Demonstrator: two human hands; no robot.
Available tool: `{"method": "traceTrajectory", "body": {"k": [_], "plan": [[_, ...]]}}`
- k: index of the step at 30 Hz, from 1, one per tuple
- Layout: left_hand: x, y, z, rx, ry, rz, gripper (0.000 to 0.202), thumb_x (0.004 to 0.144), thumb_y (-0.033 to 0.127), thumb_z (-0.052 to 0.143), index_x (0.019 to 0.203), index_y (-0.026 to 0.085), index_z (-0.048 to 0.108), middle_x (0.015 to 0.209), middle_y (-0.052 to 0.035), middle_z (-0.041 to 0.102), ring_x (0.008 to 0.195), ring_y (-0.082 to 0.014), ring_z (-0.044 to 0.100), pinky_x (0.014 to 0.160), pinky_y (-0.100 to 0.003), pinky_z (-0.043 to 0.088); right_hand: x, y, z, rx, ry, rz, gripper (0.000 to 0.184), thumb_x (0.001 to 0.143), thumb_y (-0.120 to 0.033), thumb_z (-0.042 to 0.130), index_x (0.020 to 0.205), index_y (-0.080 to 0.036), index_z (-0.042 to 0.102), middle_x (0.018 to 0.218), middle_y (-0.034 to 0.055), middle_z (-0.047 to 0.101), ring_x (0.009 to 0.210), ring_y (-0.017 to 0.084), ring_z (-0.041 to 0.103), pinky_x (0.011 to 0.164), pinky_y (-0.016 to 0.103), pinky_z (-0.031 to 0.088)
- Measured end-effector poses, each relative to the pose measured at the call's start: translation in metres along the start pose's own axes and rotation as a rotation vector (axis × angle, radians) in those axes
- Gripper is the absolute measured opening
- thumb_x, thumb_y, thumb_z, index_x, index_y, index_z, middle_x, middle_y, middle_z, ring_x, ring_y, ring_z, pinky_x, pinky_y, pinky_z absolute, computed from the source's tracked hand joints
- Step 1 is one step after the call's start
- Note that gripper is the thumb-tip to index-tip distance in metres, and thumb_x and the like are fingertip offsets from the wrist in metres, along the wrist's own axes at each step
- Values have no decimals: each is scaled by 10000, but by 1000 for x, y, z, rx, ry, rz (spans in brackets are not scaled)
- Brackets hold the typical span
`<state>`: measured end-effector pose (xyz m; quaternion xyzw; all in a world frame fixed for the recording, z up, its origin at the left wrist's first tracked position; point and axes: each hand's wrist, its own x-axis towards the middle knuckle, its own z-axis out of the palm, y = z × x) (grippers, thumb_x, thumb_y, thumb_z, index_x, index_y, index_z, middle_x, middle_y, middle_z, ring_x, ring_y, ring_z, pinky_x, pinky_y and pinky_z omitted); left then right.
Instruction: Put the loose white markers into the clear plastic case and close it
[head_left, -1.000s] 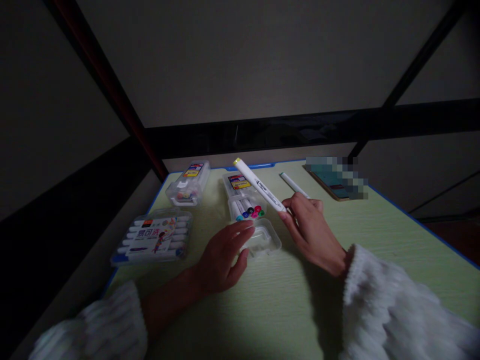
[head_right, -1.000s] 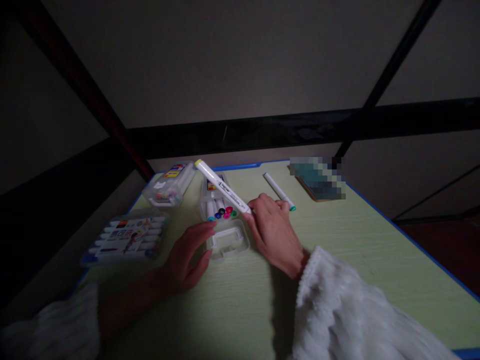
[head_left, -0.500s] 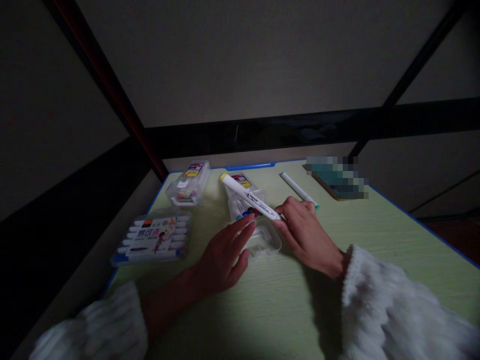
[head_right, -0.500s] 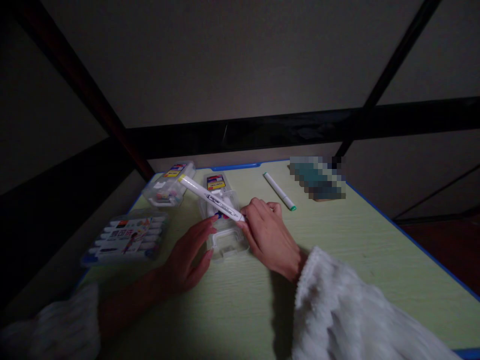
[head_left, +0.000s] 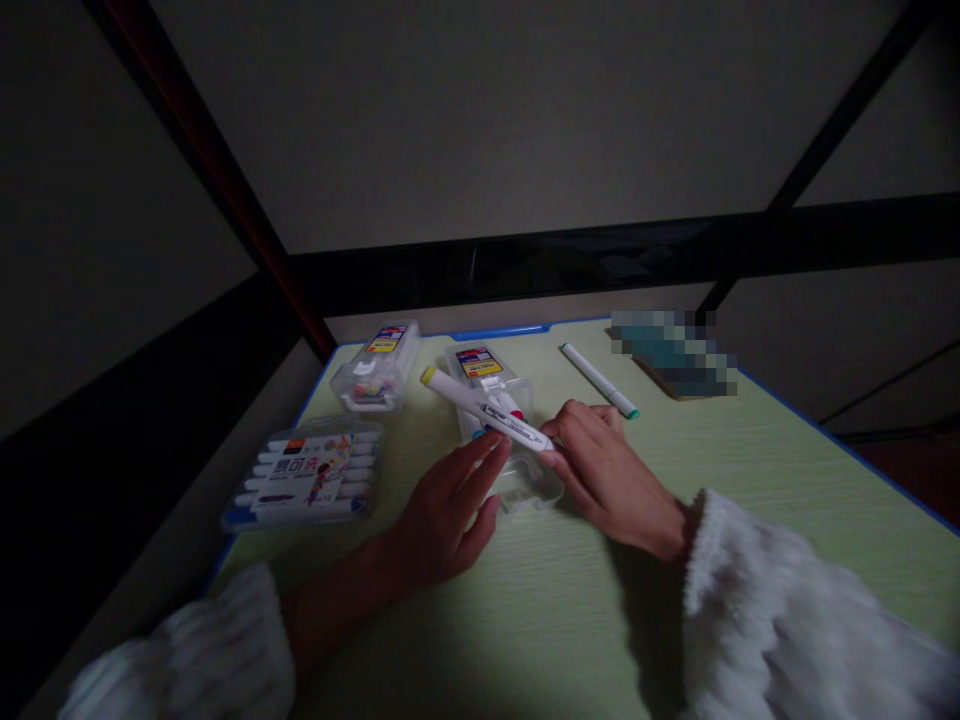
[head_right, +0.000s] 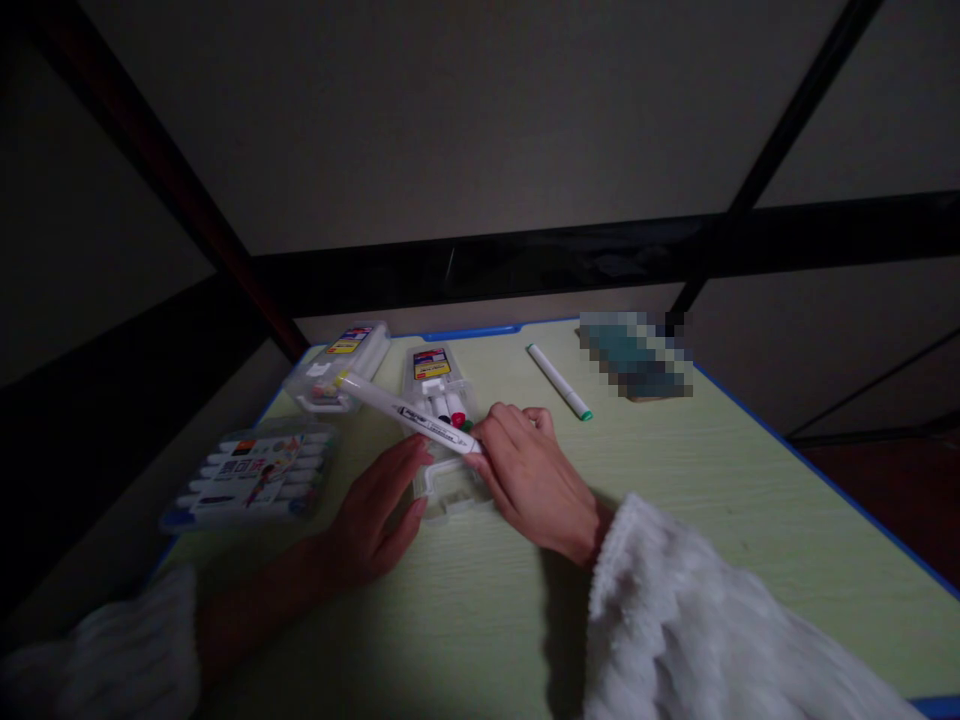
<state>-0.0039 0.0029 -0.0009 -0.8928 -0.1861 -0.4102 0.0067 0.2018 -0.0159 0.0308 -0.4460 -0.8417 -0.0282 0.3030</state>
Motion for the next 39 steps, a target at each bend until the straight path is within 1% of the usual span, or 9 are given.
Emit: {"method": "traceTrajectory", "body": {"k": [5,11,17,22,31,34,37,39], "plan": [[1,1,-1,31,3,-1,612,852,91,431,1416,123,197,1269,-189,488,1189,-247,474,947,-374,481,0,-1,-1,2,-25,-21,247,939,-295,273,886,-171,481,801,63,517,768,208,458,727,360,319],[2,3,-2,36,-11,-11,631,860,100,423,1428,158,154,1297,-169,471,1174,-248,488,916,-361,500,1,-1,-1,-4,-31,-51,248,933,-281,276,876,-173,492,821,74,537,774,213,471,726,360,327],[0,0,0,31,4,9,631,860,108,420,1429,148,152,1286,-174,482,1154,-254,502,884,-351,518,1,0,-1,41,-21,-70,216,930,-248,297,888,-173,495,787,57,578,717,195,496,720,352,316],[1,1,-1,34,4,1,656,843,91,442,1429,139,151,1259,-179,494,1164,-250,490,901,-349,511,2,-1,-2,62,-15,-73,219,933,-240,302,899,-164,504,775,56,596,705,186,516,725,340,323],[1,1,0,2,13,-8,662,835,80,451,1426,146,160,1242,-177,496,1142,-253,499,894,-360,512,1,0,-1,142,-2,-92,244,943,-258,294,946,-155,515,759,54,614,669,176,531,708,324,332],[1,1,0,8,21,-25,640,839,86,452,1419,127,185,1211,-186,512,1107,-261,518,874,-358,515,1,-1,-2,133,-16,-98,288,951,-283,266,906,-148,517,754,65,612,677,181,535,703,323,336],[2,2,-1,-7,6,-51,647,841,76,445,1421,126,163,1263,-194,481,1143,-271,492,878,-354,503,2,-1,-2,121,-18,-119,333,956,-321,242,874,-149,515,728,62,604,662,178,531,696,318,341],[3,3,-2,-29,1,-59,659,839,69,441,1424,144,145,1299,-185,460,1131,-260,498,904,-365,482,2,-1,-2,120,-3,-140,347,958,-337,236,882,-146,515,713,56,598,649,173,528,691,313,343]]}}
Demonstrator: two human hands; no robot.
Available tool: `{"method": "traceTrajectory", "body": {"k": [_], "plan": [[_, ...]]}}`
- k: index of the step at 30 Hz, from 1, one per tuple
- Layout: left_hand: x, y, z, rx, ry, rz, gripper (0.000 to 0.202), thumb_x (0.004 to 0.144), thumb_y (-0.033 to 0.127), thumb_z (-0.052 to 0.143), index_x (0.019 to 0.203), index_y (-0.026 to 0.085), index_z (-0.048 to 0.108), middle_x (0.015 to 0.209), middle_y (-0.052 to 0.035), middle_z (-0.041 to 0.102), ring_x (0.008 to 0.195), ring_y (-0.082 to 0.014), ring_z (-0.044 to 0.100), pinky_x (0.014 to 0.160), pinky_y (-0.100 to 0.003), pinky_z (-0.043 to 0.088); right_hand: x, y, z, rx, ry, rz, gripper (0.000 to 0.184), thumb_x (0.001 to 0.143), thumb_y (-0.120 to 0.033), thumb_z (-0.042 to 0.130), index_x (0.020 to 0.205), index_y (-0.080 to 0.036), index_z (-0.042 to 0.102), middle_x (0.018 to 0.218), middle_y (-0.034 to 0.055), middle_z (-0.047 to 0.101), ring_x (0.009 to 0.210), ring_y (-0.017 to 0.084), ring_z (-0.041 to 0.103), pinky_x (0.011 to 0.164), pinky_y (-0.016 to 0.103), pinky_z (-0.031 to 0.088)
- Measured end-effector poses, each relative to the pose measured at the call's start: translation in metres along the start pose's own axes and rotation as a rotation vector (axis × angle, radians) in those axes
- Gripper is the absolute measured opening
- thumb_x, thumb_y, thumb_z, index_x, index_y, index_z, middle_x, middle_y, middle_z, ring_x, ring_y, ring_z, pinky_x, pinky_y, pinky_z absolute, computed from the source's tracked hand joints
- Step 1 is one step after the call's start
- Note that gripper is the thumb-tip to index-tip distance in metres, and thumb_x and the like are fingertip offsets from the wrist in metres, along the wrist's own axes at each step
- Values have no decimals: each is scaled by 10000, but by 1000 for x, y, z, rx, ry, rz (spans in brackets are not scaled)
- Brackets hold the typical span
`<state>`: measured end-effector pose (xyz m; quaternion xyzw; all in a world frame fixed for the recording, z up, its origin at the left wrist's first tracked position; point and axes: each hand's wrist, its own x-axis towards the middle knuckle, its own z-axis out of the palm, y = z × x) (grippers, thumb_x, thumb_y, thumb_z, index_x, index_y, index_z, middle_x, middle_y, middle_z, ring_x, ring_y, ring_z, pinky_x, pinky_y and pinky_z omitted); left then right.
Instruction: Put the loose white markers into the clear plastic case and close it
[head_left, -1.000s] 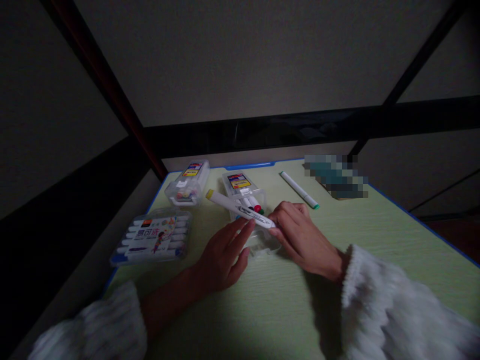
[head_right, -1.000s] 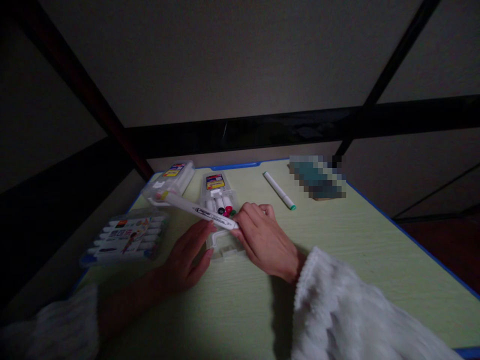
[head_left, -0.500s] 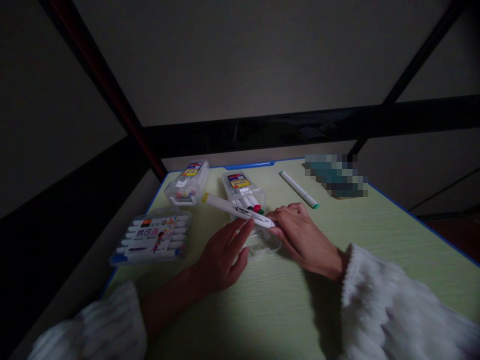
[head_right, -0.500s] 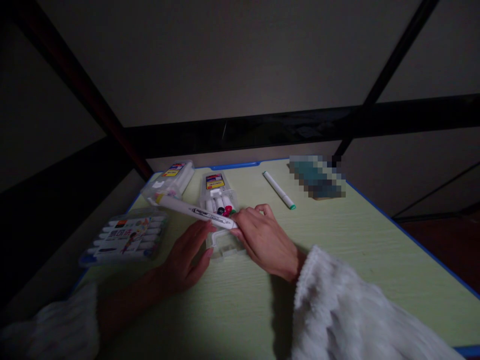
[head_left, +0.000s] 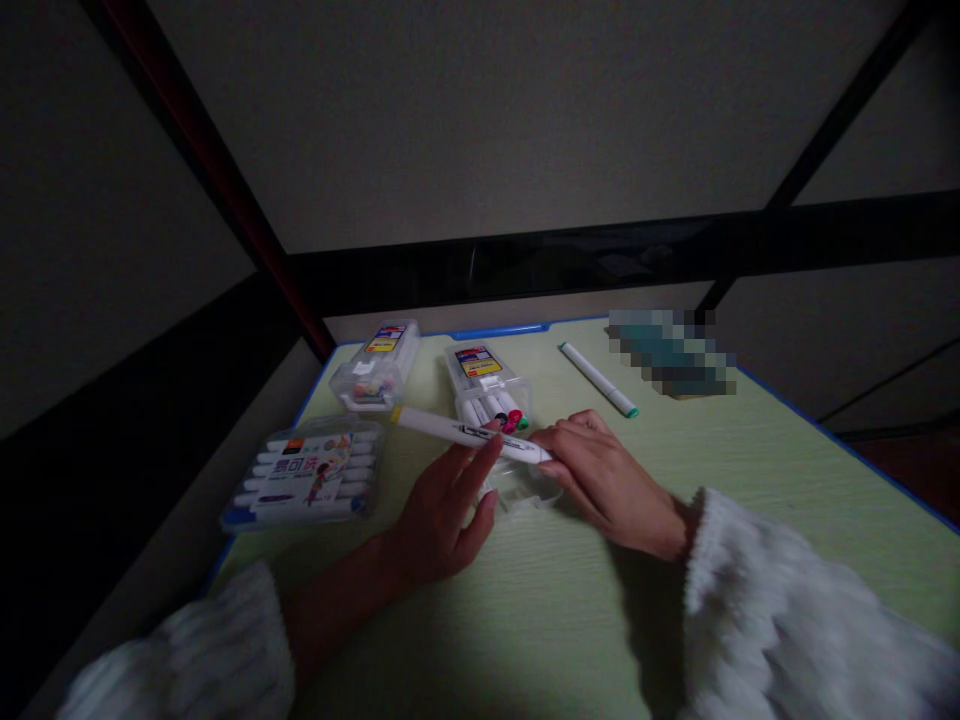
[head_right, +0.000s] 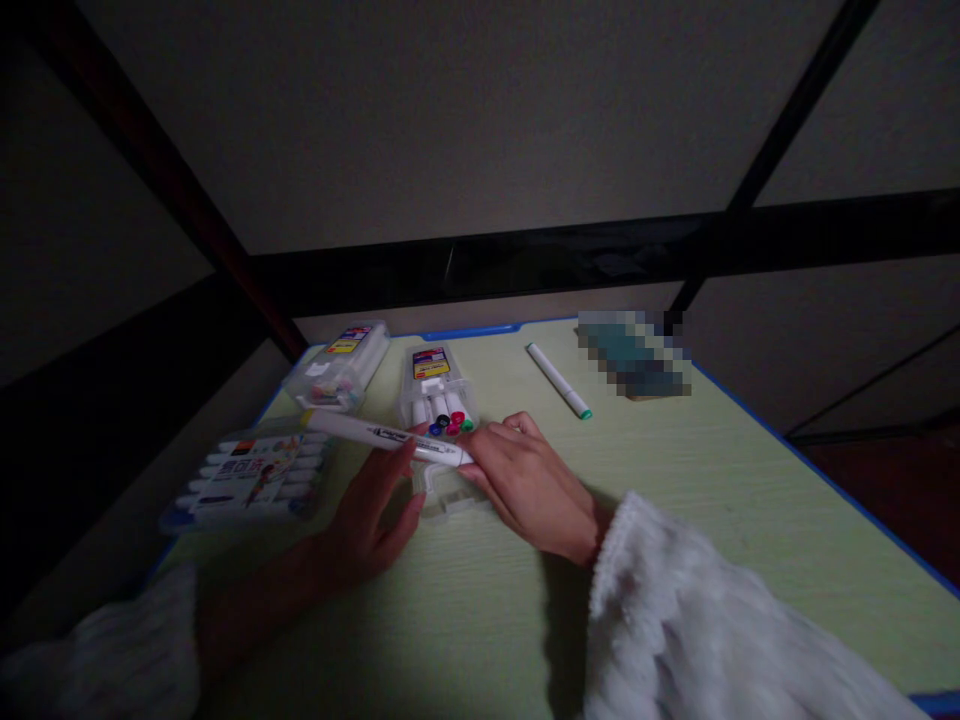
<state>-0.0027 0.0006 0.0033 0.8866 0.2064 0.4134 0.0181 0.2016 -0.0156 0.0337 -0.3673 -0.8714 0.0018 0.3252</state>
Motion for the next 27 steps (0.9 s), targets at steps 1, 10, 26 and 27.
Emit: {"method": "traceTrajectory", "body": {"k": [1,10,26,27], "plan": [[0,0,0,-13,6,-7,660,837,69,442,1422,156,148,1303,-176,460,1092,-247,520,916,-371,470,0,0,0,-2,6,-7,348,958,-340,235,887,-144,515,709,53,597,645,171,527,690,311,343],[-5,-3,2,-90,231,-159,614,849,140,499,1398,196,227,1149,-128,569,764,-163,549,737,-293,477,1,1,-1,-26,29,-40,349,963,-338,223,881,-150,505,713,45,607,638,160,536,678,302,344],[-1,-8,6,-454,600,-267,431,879,205,519,1290,252,399,811,-12,553,677,-128,547,625,-250,473,0,2,-3,-115,82,-73,318,961,-320,262,908,-144,521,715,39,602,636,152,519,656,293,351],[0,-8,6,-450,603,-280,434,881,215,520,1295,256,398,813,-12,554,672,-124,547,615,-243,472,0,3,-3,-122,87,-73,320,961,-320,262,907,-142,522,713,40,600,635,154,518,652,295,350]]}}
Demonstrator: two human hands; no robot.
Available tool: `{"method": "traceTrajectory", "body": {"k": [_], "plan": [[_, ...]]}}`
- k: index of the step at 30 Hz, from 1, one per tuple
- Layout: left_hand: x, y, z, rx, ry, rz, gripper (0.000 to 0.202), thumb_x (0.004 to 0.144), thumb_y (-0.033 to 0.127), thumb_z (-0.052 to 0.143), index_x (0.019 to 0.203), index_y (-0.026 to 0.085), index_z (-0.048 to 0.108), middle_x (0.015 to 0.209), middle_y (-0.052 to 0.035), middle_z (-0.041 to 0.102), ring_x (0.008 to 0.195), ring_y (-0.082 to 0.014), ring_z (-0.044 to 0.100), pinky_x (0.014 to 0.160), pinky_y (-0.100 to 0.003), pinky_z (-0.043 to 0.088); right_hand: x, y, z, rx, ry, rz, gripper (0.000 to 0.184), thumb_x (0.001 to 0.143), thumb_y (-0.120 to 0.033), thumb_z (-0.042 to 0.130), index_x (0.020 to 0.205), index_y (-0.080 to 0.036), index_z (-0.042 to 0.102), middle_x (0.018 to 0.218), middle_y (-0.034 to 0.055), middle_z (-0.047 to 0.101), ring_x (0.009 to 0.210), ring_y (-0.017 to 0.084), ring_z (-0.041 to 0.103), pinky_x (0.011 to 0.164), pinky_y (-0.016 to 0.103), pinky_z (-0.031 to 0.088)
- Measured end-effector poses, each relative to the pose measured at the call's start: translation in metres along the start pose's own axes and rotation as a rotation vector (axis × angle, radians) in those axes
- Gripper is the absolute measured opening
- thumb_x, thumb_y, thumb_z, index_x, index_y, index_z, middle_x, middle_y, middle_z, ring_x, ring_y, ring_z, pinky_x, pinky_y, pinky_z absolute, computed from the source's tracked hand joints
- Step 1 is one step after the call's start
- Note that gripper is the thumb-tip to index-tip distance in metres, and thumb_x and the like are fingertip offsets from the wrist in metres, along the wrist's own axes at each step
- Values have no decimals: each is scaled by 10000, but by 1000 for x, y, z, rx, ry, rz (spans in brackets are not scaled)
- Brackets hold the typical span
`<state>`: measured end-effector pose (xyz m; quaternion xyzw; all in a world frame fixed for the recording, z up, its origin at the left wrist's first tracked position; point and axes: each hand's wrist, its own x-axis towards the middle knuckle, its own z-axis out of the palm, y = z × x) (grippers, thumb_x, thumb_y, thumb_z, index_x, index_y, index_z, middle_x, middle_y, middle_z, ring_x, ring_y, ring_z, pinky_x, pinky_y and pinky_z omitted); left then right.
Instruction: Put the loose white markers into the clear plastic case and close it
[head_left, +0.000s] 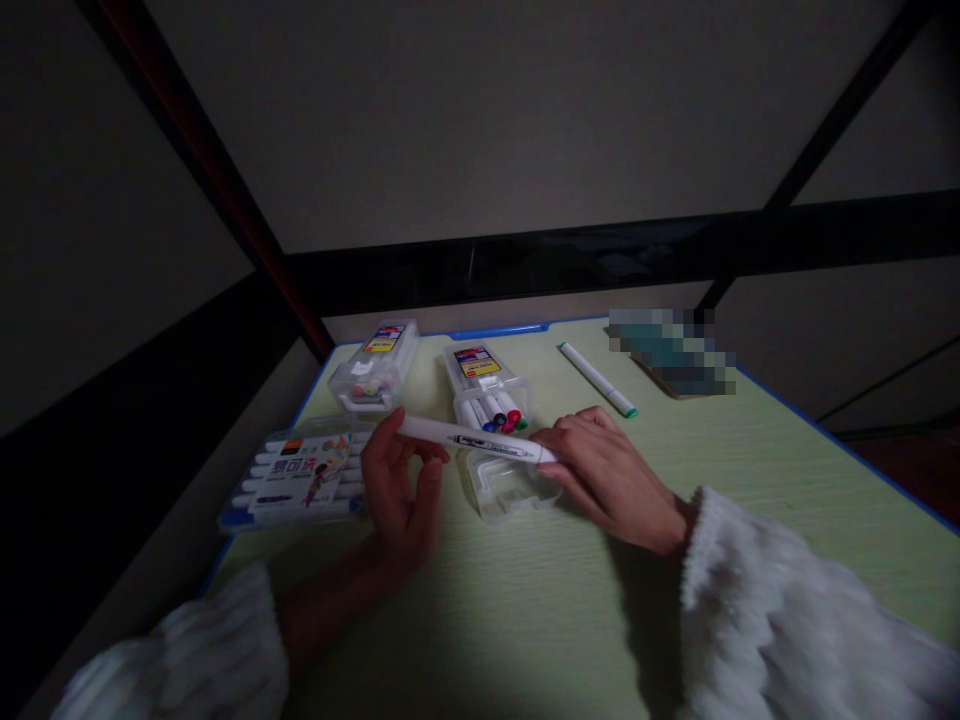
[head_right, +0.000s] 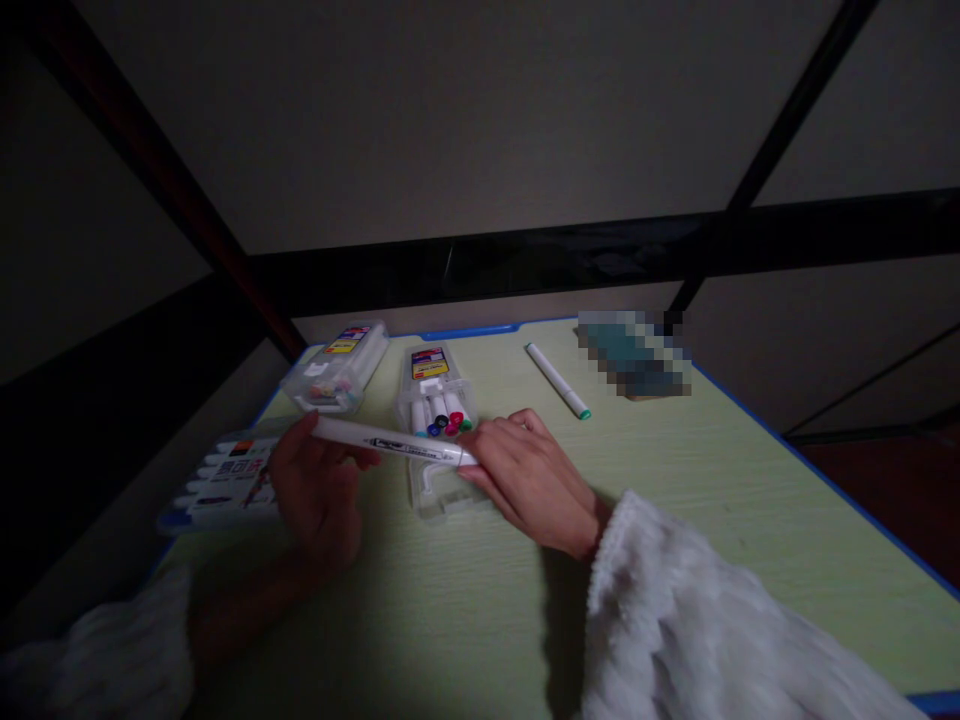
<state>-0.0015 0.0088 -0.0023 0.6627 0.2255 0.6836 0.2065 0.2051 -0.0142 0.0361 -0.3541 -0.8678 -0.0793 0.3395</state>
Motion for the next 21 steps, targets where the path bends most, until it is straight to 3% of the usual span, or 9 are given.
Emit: {"method": "traceTrajectory", "body": {"k": [5,11,17,21], "plan": [[4,1,1,73,72,-46,373,892,271,514,1257,229,452,812,-10,562,621,-91,527,564,-188,466,0,1,-1,-18,26,-17,319,955,-312,281,902,-128,537,691,44,577,625,158,496,631,298,354],[3,-1,-3,214,91,-104,209,889,340,504,1011,178,557,664,28,482,496,-72,415,440,-154,355,-3,0,0,115,89,49,240,930,-261,367,937,-122,562,724,51,572,657,156,493,619,294,383],[1,-2,-5,263,47,-84,195,887,364,493,879,173,532,683,20,498,537,-89,451,455,-166,367,1,-3,1,572,207,440,105,840,-259,529,823,-176,592,722,14,597,645,120,543,561,245,417],[1,-2,-5,275,-15,-41,152,890,328,497,887,179,527,715,15,526,593,-99,505,506,-174,400,7,-3,0,850,287,697,132,742,-303,633,732,-183,579,573,-37,543,456,68,439,394,202,315]]}}
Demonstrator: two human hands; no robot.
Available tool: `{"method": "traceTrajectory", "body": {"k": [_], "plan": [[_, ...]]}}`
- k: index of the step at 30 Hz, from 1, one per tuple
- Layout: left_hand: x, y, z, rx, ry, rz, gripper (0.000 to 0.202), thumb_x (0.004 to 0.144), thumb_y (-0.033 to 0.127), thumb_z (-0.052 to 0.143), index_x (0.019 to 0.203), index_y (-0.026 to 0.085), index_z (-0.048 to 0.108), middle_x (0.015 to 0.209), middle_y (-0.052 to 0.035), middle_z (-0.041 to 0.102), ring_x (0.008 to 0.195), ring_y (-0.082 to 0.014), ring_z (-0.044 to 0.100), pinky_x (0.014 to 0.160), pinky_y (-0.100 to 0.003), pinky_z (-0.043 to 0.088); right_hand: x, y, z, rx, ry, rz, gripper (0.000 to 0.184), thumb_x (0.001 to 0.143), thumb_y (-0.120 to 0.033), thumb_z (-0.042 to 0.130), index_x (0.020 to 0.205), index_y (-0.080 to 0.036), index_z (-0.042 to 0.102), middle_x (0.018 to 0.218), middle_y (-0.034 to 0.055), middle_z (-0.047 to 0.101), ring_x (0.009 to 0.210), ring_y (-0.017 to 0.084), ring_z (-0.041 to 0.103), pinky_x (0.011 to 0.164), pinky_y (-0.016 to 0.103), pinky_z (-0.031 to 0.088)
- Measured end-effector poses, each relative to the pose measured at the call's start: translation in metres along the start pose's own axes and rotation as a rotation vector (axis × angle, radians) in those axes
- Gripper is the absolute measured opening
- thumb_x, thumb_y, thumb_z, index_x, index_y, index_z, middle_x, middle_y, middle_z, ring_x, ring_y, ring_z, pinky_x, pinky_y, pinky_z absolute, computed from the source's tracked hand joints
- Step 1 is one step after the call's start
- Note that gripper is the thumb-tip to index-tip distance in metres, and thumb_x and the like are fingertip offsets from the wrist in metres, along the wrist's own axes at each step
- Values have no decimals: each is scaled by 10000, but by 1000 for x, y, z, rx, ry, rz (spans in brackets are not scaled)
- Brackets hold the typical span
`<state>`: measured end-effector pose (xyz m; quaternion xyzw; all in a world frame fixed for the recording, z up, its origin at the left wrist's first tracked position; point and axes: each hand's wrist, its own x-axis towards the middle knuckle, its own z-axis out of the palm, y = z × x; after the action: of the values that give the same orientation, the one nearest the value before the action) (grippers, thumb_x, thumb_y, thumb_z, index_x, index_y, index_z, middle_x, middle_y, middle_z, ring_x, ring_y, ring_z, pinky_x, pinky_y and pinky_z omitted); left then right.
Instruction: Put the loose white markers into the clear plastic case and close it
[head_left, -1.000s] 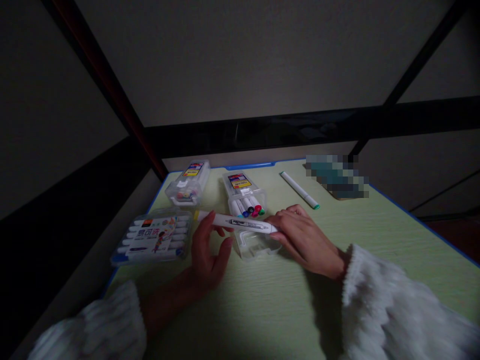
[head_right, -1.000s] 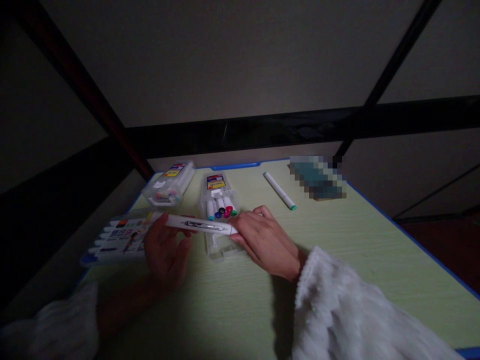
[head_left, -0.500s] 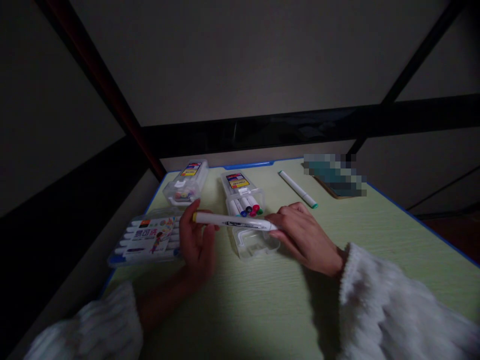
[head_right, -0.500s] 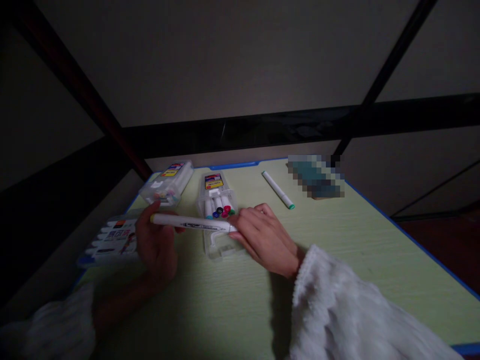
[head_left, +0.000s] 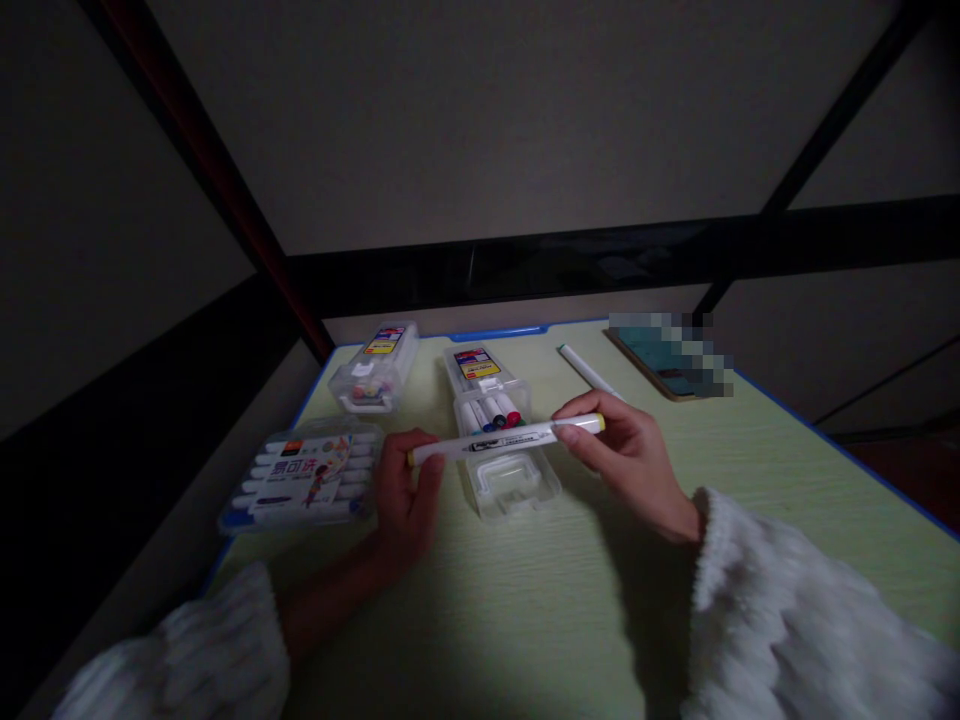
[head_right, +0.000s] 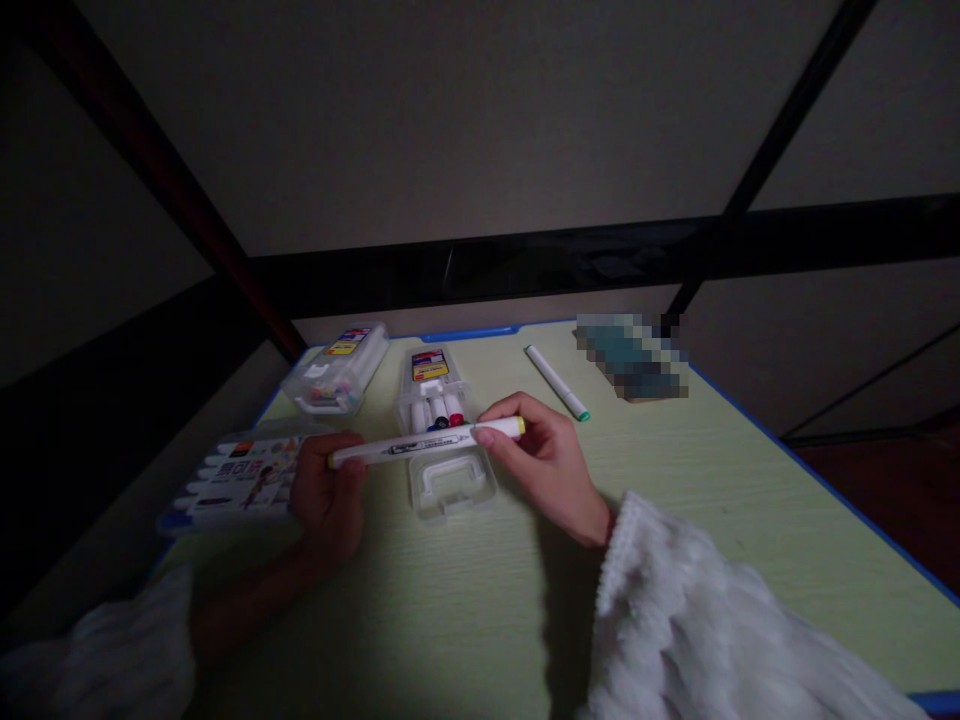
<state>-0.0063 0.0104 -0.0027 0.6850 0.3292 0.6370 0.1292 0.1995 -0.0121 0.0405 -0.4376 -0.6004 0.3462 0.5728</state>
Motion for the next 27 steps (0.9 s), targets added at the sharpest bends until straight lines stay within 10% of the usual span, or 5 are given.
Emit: {"method": "traceTrajectory", "body": {"k": [12,27], "plan": [[-1,-2,4,-134,-75,82,113,876,188,519,989,195,526,788,0,519,695,-113,511,603,-191,408,3,2,3,320,4,284,243,692,-387,690,697,-179,564,425,-76,483,346,30,348,335,183,197],[0,0,2,-78,-147,16,82,877,209,511,954,192,535,764,6,553,655,-111,527,577,-190,408,3,5,3,318,-31,269,216,720,-365,664,706,-185,546,458,-74,479,380,35,364,359,192,235]]}}
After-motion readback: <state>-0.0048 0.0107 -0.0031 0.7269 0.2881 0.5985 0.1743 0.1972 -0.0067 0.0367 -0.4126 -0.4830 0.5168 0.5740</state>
